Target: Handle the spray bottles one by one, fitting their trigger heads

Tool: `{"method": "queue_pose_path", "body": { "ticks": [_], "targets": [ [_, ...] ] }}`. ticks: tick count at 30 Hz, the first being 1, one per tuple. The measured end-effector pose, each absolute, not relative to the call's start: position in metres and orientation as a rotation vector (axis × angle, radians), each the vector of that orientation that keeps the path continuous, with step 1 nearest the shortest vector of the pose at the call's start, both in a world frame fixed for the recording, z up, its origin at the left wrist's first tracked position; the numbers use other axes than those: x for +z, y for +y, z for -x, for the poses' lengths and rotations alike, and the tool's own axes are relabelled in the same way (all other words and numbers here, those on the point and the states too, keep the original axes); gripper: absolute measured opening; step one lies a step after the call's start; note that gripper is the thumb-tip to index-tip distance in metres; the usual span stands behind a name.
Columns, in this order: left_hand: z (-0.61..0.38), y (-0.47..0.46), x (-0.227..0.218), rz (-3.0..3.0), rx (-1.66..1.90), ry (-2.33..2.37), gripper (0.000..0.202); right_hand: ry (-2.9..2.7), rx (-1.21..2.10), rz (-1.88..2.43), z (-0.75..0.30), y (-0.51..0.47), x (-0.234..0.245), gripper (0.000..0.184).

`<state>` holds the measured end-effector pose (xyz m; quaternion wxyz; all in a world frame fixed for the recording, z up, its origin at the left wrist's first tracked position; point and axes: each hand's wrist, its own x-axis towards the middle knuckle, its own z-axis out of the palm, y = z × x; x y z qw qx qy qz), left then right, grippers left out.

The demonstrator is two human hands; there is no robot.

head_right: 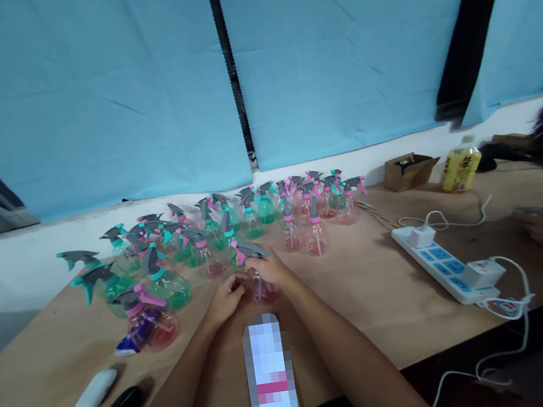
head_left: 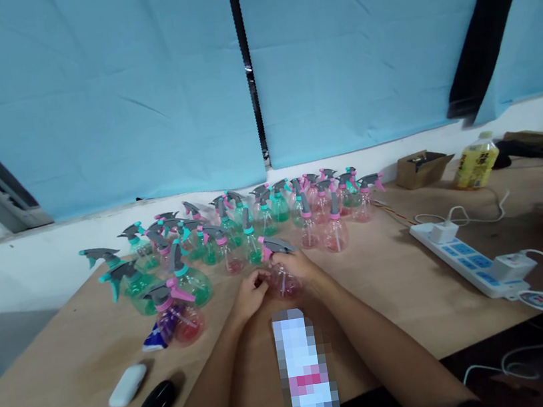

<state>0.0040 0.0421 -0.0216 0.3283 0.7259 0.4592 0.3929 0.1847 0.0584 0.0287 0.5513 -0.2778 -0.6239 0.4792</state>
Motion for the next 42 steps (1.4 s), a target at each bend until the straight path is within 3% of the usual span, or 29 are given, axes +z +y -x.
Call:
{"method": "queue_pose_path", "body": {
  "ticks": [12, 22, 30, 42],
  "targets": [
    [-0.006, 0.042, -0.023, -1.871, 1.035, 1.184, 0.021, -1.504, 0.952, 0.675, -0.184, 0.06, 0.021, 0.021],
    [-0.005, 0.047, -0.024, -1.858, 1.045, 1.168, 0.032, -1.581, 0.376, 0.781, -0.185, 0.055, 0.006, 0.058],
    [-0.007, 0.043, -0.021, -1.887, 1.003, 1.212, 0.039, -1.403, 0.017, 1.243, -0.184, 0.081, -0.017, 0.057],
    [-0.007, 0.041, -0.016, -1.902, 0.998, 1.222, 0.037, -1.385, 0.072, 1.275, -0.194, 0.085, -0.015, 0.056]
  ]
}}
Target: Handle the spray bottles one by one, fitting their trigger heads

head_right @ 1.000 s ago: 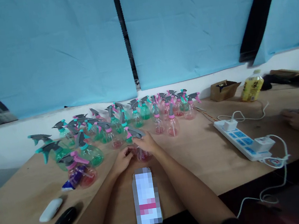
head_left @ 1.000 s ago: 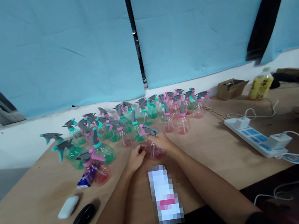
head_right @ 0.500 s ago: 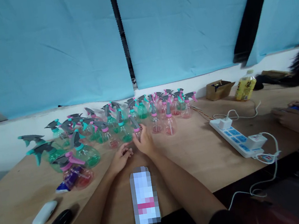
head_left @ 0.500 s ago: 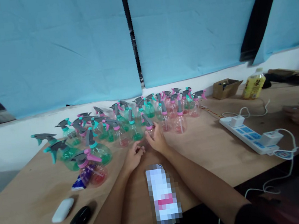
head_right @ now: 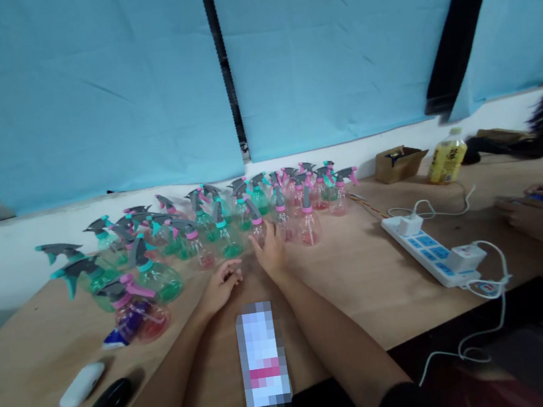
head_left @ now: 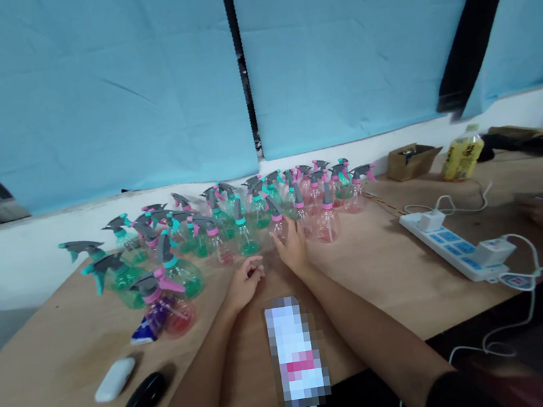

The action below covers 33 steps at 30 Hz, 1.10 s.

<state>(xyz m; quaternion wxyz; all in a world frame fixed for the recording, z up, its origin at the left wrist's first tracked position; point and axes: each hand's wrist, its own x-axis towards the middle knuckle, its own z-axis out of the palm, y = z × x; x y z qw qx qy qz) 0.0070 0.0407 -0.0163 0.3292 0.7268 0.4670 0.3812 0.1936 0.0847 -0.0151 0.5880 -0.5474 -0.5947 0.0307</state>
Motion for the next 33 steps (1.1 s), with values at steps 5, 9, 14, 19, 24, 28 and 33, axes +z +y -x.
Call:
{"method": "queue_pose_path", "body": {
  "ticks": [5, 9, 14, 19, 24, 28, 33],
  "targets": [
    [-0.007, 0.041, -0.017, -1.913, 0.991, 1.231, 0.036, -1.358, 0.129, 1.269, -0.195, 0.09, -0.021, 0.059],
    [-0.007, 0.041, -0.017, -1.926, 0.984, 1.237, 0.035, -1.346, 0.183, 1.247, -0.196, 0.098, -0.029, 0.059],
    [-0.007, 0.04, -0.016, -1.928, 0.981, 1.245, 0.035, -1.341, 0.221, 1.244, -0.194, 0.101, -0.036, 0.06],
    [-0.008, 0.039, -0.014, -1.925, 0.992, 1.235, 0.035, -1.355, 0.222, 1.251, -0.193, 0.1, -0.038, 0.059],
    [-0.008, 0.039, -0.014, -1.914, 0.979, 1.248, 0.034, -1.357, 0.278, 1.245, -0.192, 0.1, -0.04, 0.059],
    [-0.008, 0.04, -0.014, -1.919, 0.986, 1.24, 0.034, -1.339, 0.294, 1.216, -0.193, 0.095, -0.033, 0.05],
    [-0.007, 0.04, -0.014, -1.921, 0.971, 1.245, 0.034, -1.224, 0.127, 1.221, -0.201, 0.087, -0.018, 0.056]
  ]
}}
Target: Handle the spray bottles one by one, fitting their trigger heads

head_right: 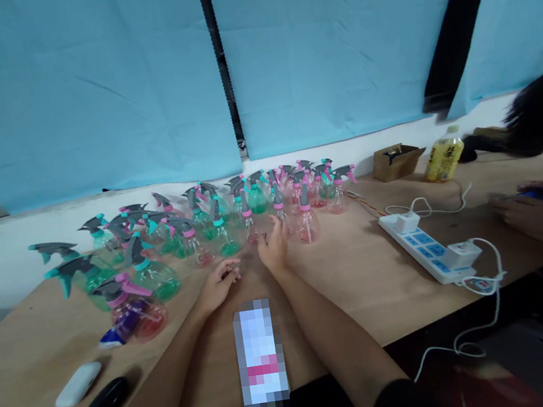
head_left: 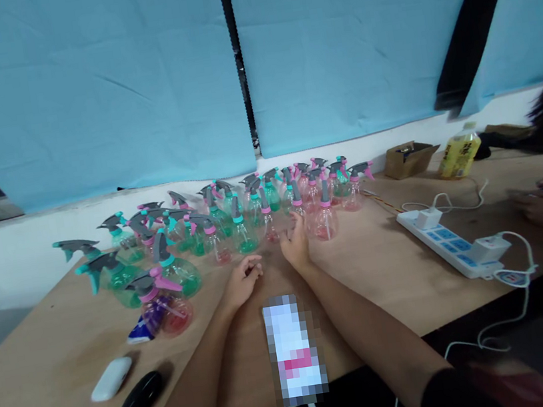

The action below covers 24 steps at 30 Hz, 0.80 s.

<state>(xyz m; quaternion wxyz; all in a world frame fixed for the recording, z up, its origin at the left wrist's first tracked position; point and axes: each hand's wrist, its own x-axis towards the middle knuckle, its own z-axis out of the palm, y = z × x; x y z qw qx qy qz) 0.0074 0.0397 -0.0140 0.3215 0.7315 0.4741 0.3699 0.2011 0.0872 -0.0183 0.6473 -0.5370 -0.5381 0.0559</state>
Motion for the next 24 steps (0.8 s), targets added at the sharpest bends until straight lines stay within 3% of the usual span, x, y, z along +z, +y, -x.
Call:
{"method": "queue_pose_path", "body": {
  "ticks": [5, 24],
  "targets": [
    [-0.006, 0.041, -0.016, -1.924, 0.963, 1.237, 0.034, -1.159, 0.079, 1.247, -0.214, 0.092, -0.016, 0.073],
    [-0.006, 0.04, -0.016, -1.931, 0.953, 1.219, 0.034, -1.209, 0.13, 1.455, -0.23, 0.116, -0.045, 0.077]
  ]
}}
